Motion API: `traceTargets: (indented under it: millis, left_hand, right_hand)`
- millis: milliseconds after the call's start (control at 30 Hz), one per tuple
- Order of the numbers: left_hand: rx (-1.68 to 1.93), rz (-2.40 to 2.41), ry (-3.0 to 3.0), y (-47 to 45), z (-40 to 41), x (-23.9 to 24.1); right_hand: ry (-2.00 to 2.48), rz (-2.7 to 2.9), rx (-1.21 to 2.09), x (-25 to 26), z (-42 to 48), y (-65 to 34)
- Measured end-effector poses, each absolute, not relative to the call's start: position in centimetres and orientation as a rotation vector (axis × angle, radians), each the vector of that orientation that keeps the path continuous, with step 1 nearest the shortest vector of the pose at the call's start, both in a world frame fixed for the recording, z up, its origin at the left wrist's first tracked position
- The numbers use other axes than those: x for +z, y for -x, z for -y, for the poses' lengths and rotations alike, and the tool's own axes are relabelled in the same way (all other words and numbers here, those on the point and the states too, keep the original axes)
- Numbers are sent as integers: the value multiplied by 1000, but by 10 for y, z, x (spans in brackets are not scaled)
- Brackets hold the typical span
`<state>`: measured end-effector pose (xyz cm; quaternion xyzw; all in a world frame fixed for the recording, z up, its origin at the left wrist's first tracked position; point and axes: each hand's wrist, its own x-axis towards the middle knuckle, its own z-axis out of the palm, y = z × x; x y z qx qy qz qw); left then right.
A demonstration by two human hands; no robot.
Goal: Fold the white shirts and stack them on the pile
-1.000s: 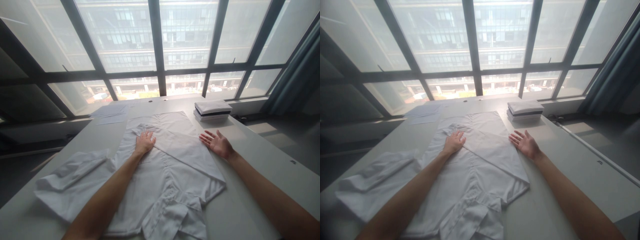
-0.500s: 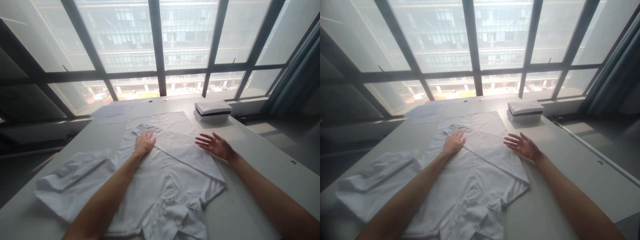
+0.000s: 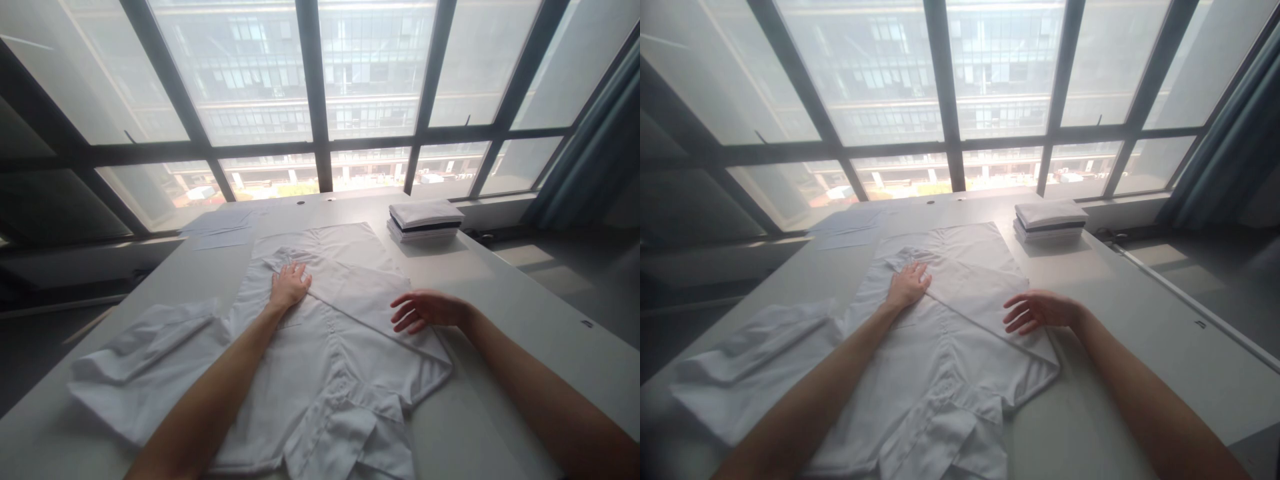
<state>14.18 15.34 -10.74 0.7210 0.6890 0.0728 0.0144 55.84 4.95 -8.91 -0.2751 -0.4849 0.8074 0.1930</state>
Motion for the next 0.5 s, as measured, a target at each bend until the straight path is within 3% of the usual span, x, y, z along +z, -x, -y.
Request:
traceTargets:
  millis: [267,500]
  left_hand:
    - [220,-2145,-2225,-143,-152,-105]
    - [230,-2142,-2222,-143,-152,-105]
  right_hand:
    - [765,1358,2202,-89,-49,-560]
    - [806,1082,1954,-95,-60,-555]
